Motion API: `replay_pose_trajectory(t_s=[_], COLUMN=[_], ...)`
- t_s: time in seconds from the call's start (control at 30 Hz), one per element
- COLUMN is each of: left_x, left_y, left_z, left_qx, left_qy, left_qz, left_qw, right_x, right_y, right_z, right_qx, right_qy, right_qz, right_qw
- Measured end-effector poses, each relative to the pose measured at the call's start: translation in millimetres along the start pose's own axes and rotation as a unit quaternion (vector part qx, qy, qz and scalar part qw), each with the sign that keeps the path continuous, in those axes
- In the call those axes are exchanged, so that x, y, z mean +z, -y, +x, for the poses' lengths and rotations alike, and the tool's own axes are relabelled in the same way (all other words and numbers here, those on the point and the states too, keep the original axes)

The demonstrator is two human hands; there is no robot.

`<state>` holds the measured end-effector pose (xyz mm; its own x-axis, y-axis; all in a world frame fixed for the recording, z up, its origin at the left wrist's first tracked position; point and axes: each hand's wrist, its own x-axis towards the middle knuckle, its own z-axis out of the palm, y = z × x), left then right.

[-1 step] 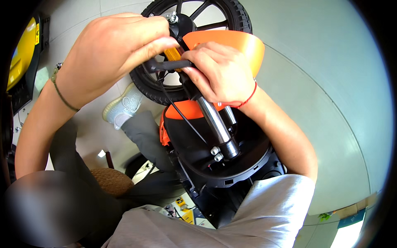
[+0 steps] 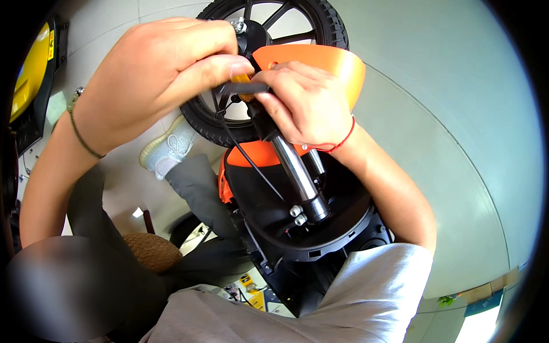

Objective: The person holds an orange plastic body panel, uses a screwdriver and a wrench to remove several fasteners from a scooter, and detaches the panel from the vehicle frame.

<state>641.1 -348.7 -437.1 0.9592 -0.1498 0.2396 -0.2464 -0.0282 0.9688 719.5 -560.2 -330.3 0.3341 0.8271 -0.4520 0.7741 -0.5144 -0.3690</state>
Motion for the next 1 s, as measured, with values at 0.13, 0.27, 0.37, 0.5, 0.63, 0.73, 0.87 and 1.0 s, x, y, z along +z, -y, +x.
replay_pose_trajectory(t_s=[0.13,0.27,0.37,0.5,0.63,0.73,0.87,1.0], left_x=[0.0,2.5,-9.3,-35.3,-26.0,-16.1,10.1,26.1], left_y=[4.2,-9.7,-19.2,-13.2,-3.8,5.3,1.7,6.5], left_z=[0.7,15.2,26.2,26.2,19.5,19.5,22.5,23.5], left_qx=[0.068,-0.291,-0.373,-0.182,-0.02,0.032,0.095,-0.032], left_qy=[-0.013,0.043,0.129,0.199,0.157,0.112,-0.095,-0.039], left_qz=[0.093,-0.204,-0.275,-0.351,-0.223,-0.076,0.047,-0.254], left_qw=[0.993,0.934,0.877,0.897,0.962,0.99,0.99,0.966], right_x=[-1.7,1.5,1.1,0.9,-0.8,-4.6,-4.7,-0.9], right_y=[0.8,-0.2,-3.6,-4.1,-2.4,-1.7,-0.6,-7.3], right_z=[-0.8,1.5,3.5,-0.6,-4.8,-2.7,1.7,1.2], right_qx=[0.056,0.065,0.018,0.048,0.051,0.025,0.018,0.018], right_qy=[-0.002,-0.039,-0.082,-0.11,-0.091,-0.063,-0.058,-0.086], right_qz=[0.026,0.017,-0.048,-0.015,-0.01,-0.018,0.017,-0.06], right_qw=[0.998,0.997,0.995,0.993,0.995,0.998,0.998,0.994])
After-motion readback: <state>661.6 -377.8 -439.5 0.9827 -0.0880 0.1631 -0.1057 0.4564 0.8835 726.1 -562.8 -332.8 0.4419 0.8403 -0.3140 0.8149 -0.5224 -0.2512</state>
